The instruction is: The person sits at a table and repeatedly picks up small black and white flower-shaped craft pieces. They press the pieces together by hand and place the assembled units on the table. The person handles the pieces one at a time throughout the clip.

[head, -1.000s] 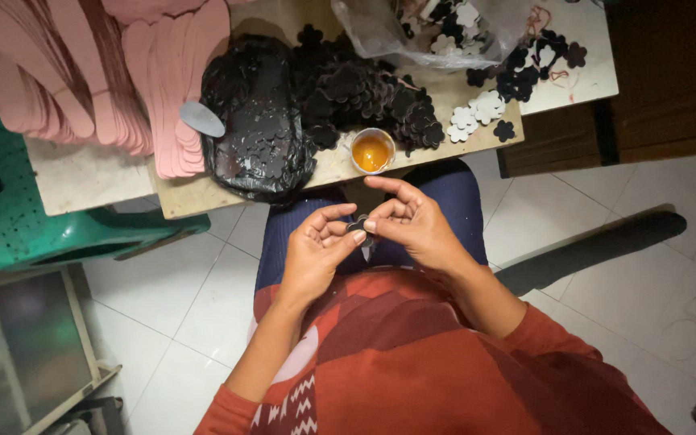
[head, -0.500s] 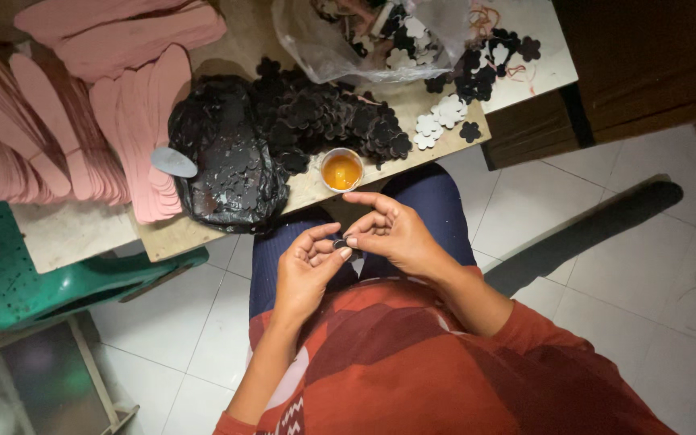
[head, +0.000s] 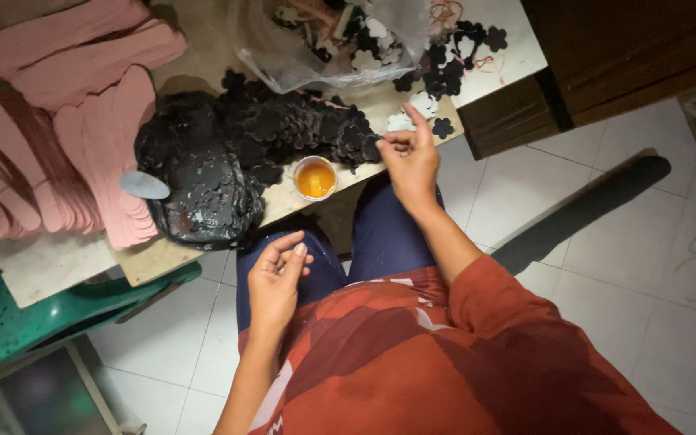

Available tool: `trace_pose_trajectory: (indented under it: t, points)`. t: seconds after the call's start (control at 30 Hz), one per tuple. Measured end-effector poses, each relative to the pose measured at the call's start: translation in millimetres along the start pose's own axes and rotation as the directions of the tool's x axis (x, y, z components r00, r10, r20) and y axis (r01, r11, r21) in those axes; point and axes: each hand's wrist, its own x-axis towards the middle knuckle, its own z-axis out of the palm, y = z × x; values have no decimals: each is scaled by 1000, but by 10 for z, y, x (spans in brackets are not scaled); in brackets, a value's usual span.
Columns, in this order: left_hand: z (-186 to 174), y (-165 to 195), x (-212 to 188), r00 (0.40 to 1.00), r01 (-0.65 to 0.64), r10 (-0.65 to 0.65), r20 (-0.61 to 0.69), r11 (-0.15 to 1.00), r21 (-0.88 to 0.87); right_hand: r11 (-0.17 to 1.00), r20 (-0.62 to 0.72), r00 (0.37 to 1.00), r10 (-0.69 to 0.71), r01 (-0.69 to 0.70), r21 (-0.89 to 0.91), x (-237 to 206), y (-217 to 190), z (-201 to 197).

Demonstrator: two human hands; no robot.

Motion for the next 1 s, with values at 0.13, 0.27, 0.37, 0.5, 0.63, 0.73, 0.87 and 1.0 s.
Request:
trace_pose_trajectory:
  t: [0.13, 0.27, 0.37, 0.5, 0.63, 0.73, 0.87, 1.0]
  points:
    - [2, 5, 26, 998, 59, -59, -9, 998, 32, 981, -62, 994, -91, 78, -178, 59, -18, -113]
    - [20, -3, 39, 997, 82, -81, -14, 996, 40, 890, -51, 965, -256, 214, -402, 185, 5, -297]
    - [80, -30, 69, 999, 43, -43, 2, 999, 22, 768, 23, 932, -362, 312, -560, 253, 57, -364]
    - [119, -43, 77, 999, 41, -41, 26, 999, 20, 672, 114, 890, -441, 412, -615, 271, 99, -374]
    - [127, -38, 80, 999, 46, -47, 13, 999, 10, 666, 150, 884, -443, 436, -605, 286, 125, -372]
    - [110, -32, 66, 999, 36, -36, 9, 999, 21, 709, 120, 905, -407, 396, -584, 301, 141, -386]
    - [99, -40, 71, 1000, 24, -24, 10, 1000, 18, 713, 239, 891, -387, 453, -535, 254, 148, -483]
    - [90, -48, 90, 999, 45, -45, 6, 999, 27, 666, 387, 807, -445, 587, -459, 227, 110, -540]
